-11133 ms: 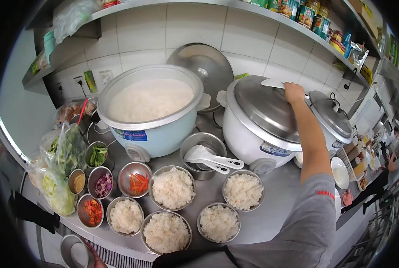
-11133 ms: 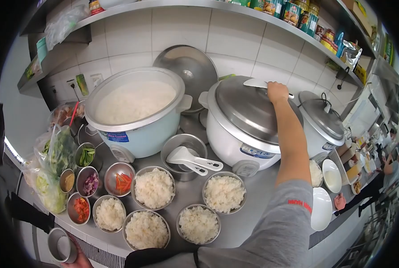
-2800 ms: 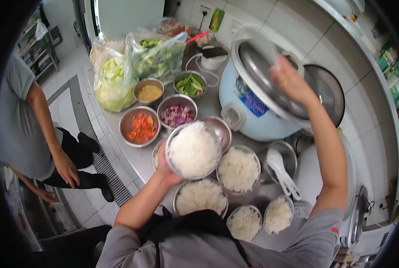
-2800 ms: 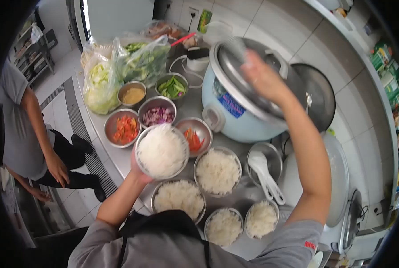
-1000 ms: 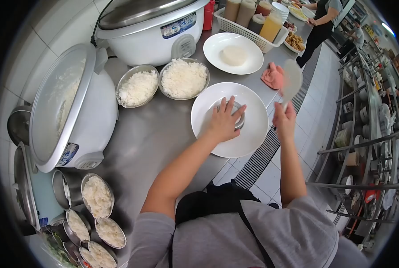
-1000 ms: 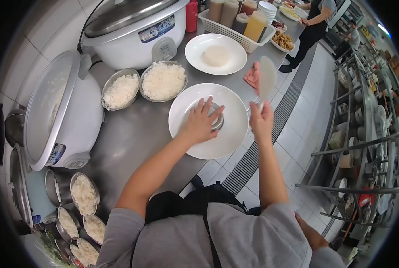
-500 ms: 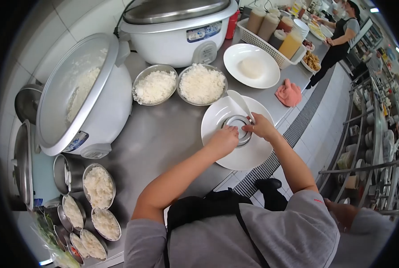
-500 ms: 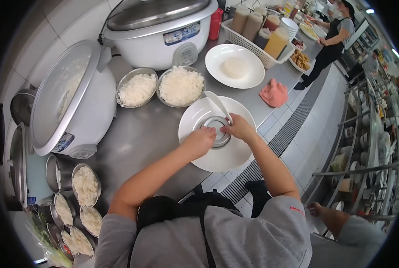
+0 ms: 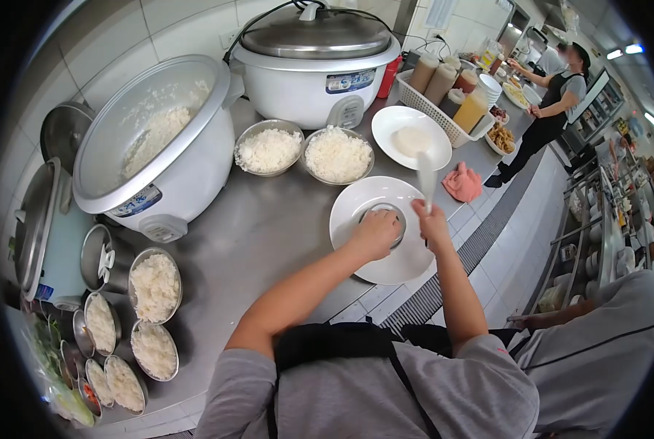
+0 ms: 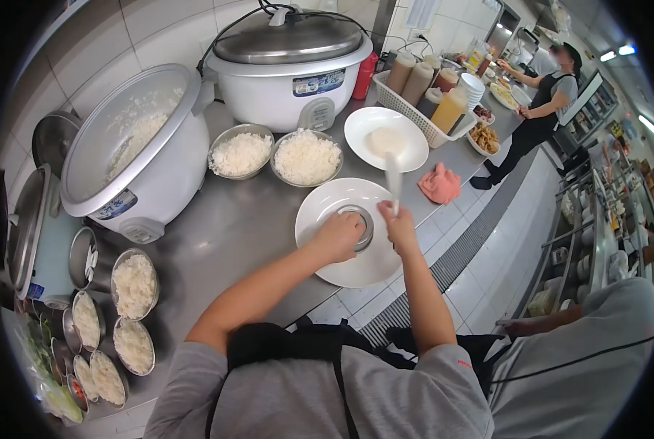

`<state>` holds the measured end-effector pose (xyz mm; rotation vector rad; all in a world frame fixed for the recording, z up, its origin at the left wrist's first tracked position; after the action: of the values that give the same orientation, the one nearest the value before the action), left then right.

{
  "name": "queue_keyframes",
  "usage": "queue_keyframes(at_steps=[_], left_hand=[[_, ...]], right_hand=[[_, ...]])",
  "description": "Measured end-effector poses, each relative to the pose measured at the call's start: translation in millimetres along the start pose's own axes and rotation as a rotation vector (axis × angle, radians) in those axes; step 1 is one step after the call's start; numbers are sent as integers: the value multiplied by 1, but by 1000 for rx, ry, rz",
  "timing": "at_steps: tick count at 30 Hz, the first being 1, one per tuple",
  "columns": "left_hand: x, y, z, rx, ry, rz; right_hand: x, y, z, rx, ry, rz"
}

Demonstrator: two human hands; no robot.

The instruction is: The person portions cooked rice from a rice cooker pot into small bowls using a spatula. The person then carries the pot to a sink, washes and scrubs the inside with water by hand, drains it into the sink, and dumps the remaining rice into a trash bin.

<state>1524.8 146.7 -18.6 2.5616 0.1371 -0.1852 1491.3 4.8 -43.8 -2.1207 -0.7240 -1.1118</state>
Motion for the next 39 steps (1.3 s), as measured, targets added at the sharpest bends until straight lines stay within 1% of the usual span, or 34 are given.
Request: queue_keyframes(at_steps=[1,2,3,5,6,8,10,11,12,13,14,15,16,17,19,20,21,22,23,24,25,26,27,28,29,30,31,32,33,35,37,39], left_hand=[[4,-2,14,97,34,-26],[9,-5,28,193,66,-58],[12,-3,25,195,68,-77],[16,8,25,416,36,-43],[20,13,21,416,35,-52],[32,24,16,356,-206,-199],[42,28,-22,166,-323,-301],[47,26,-59,36,-371,-380],[53,17,-86,-65,-308,-404],[64,3,-101,-203,-319,-388],[65,-15,-128,-358,-343,-419],[74,-36,-144,-480,-278,-432],[77,-56,-158,-493,-366,-484],[78,-77,-163,-502,-348,-504],[85,-131,-167,-803,-591,-620],[95,-168,-152,-902,-823,-805],[95,-201,-132,-996,-1065,-991],[87,-218,-132,-1010,-1054,-999],[77,-235,-124,-1129,-1308,-1068],[65,-252,-117,-1266,-1557,-1119],[55,-264,-111,-1313,-1651,-1123],[48,-275,-102,-1383,-1729,-1110],[43,-288,-91,-1441,-1733,-1083],[40,-299,-81,-1506,-1730,-1050],[34,-304,-74,-1525,-1777,-1024],[29,-306,-73,-1524,-1834,-993],[22,-308,-90,-1604,-1774,-963],[9,-298,-113,-1602,-1774,-966],[-3,-290,-137,-1590,-1783,-971],[-16,-301,-188,-1656,-1696,-924],[-16,-339,-254,-1800,-1300,-842],[-7,-382,-315,-1782,-1037,-762]], right_hand=[[-7,-4,-8,-32,202,75],[-11,-8,-9,-16,196,82],[-12,-12,-14,-43,251,52],[-11,-18,-16,-60,299,19],[-12,-22,-18,-76,315,16],[-22,-21,-21,-102,333,27],[-21,-20,-33,-305,27,-246],[-21,-25,-34,-307,19,-221],[-4,-35,-17,-187,-124,-326],[8,-47,3,-57,-264,-435],[12,-55,13,-45,-264,-433],[19,-64,32,-1,-486,-509],[22,-69,50,46,-709,-593],[25,-70,58,68,-708,-611],[24,-64,70,46,-817,-518],[26,-63,75,101,-889,-501],[30,-64,75,115,-891,-512],[36,-66,72,107,-888,-534],[45,-65,70,103,-883,-565],[56,-63,58,19,-799,-611],[70,-64,47,-48,-708,-671],[86,-66,41,-33,-605,-676],[103,-76,41,-2,-504,-682],[121,-90,51,40,-497,-694],[135,-99,64,79,-491,-706],[139,-109,86,218,-336,-708],[144,-121,111,352,-191,-689],[154,-143,136,422,-138,-758],[168,-164,159,489,-159,-830],[192,-196,208,585,-72,-916],[224,-231,258,695,-49,-927],[263,-277,309,738,30,-1054]])
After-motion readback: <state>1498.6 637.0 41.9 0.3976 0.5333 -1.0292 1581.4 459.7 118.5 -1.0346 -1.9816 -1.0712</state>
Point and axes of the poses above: each hand's wrist, its own y-axis towards the middle knuckle, its own z-axis out of the palm, x = y × z, the point moved 7 cm from there along y, towards the middle knuckle, and after that the axes turned 10 degrees about z, right-handed, at the moved point
